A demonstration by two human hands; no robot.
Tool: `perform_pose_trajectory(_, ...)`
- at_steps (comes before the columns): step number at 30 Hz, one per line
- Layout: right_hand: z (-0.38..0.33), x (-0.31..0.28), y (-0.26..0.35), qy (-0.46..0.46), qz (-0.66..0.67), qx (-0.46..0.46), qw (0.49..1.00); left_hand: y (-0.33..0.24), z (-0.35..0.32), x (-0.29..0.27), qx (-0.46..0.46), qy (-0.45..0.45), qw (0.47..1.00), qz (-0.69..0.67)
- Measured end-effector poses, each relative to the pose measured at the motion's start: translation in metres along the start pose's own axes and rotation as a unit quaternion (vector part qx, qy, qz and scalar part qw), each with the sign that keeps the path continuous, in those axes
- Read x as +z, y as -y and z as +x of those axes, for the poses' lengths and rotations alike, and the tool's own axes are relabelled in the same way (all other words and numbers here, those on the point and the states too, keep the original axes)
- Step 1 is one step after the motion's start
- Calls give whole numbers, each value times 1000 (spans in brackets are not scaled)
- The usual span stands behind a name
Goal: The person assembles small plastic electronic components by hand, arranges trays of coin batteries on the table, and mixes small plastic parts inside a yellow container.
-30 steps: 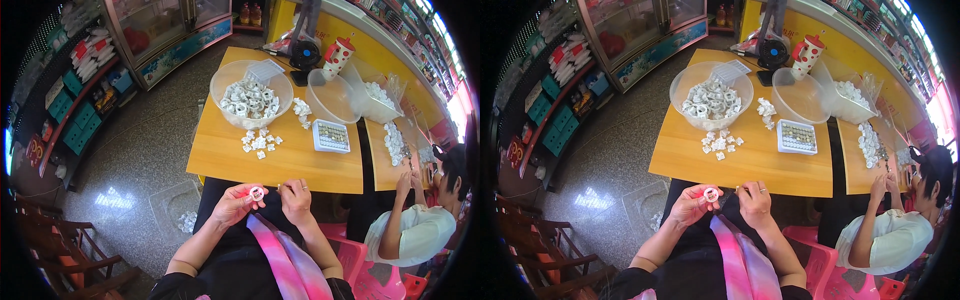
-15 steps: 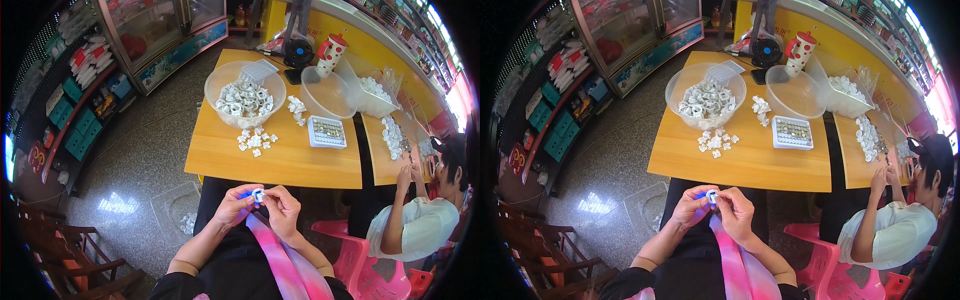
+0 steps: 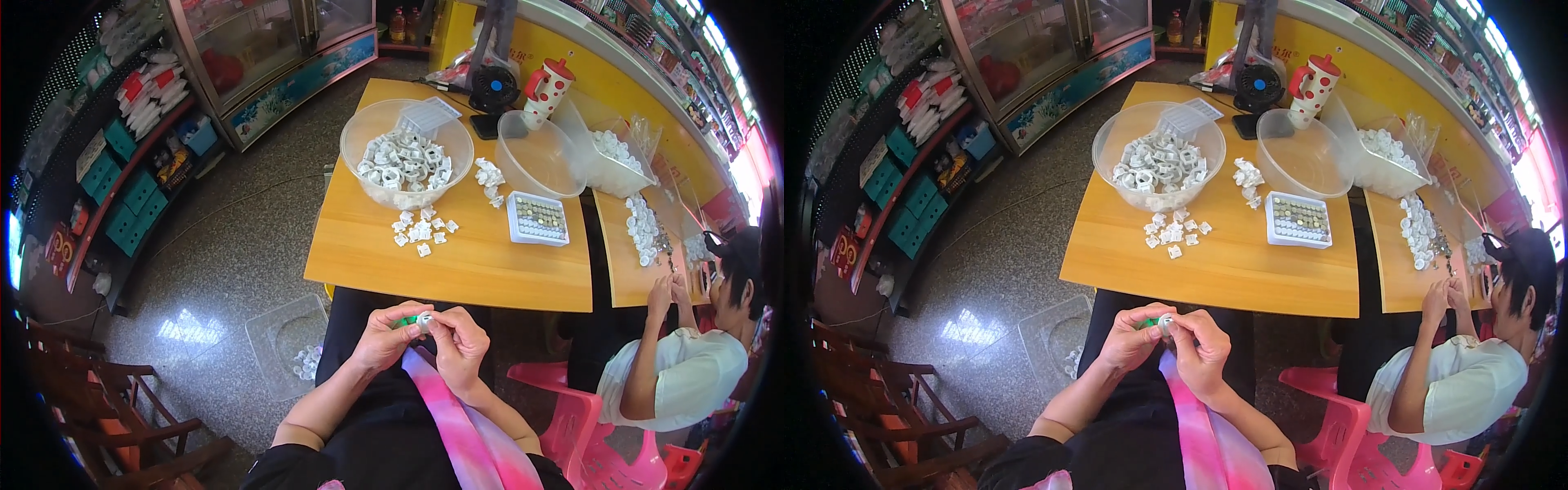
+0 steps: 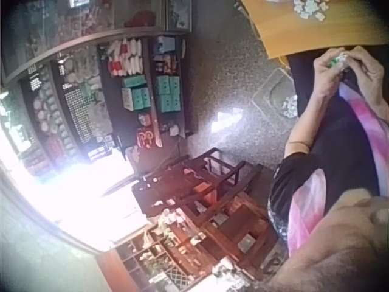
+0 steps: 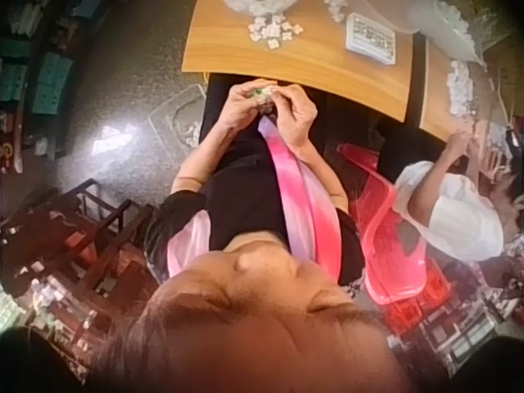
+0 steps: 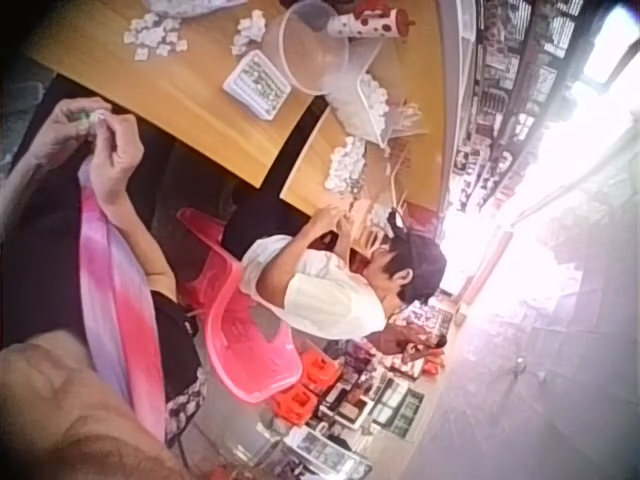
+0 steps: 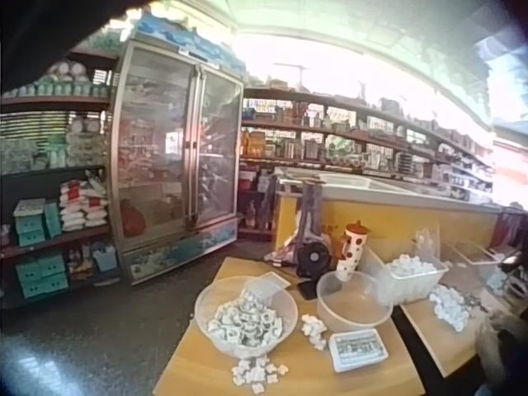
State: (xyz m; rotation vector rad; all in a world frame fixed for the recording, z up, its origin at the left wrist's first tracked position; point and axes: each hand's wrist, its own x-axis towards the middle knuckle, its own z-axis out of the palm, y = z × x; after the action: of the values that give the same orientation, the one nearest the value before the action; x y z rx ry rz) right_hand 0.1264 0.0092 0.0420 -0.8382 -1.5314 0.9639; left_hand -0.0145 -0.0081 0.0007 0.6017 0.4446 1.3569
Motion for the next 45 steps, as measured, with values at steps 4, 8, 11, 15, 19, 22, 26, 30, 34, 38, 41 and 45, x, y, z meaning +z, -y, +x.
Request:
perform_pose_trajectory(4, 0, 2, -4, -21, 27, 0, 999, -1, 3, 0, 8, 19, 1000, 5)
perform_pose_trajectory(8, -2, 6, -5, -38, 34, -7, 999, 0, 2, 1, 4, 3, 1000, 2)
perform_pose_trajectory(11, -3, 7, -6, -41, 28, -21, 999, -1, 1, 2, 0, -7, 1000, -2)
perform_pose_trajectory(15, -4, 8, -7, -49, 29, -37, 998, 0, 1, 1, -2, -3, 1000, -22)
perform_pose_trajectory(19, -4, 8, -1, -40, -19, -56, 997, -2, -1, 1, 5, -8, 1000, -19)
perform_pose_trajectory(22, -4, 13, -1, -66, -52, -69, 994, -1, 0, -1, 11, 19, 999, -26)
perform_pose_trajectory(26, -7, 11, -15, -71, -119, -105, 985, 0, -1, 8, 8, 2, 1000, 0)
perform_pose_trajectory(30, -7, 7, -7, -54, -174, -129, 975, 1, -3, 10, 5, -31, 998, 60)
perform_pose_trajectory(34, -8, -8, -6, -31, 27, 69, 997, -6, -2, 12, -39, -23, 996, 73)
perform_pose_trajectory(38, -4, -19, -10, -28, 30, 65, 997, -7, -3, 13, -57, -35, 991, 117)
perform_pose_trajectory(41, 4, -23, -4, 14, -17, 52, 998, -8, -4, 13, -55, -32, 983, 169)
perform_pose_trajectory(45, 7, -23, -3, 33, -69, 46, 996, -8, -3, 17, -59, -40, 977, 202)
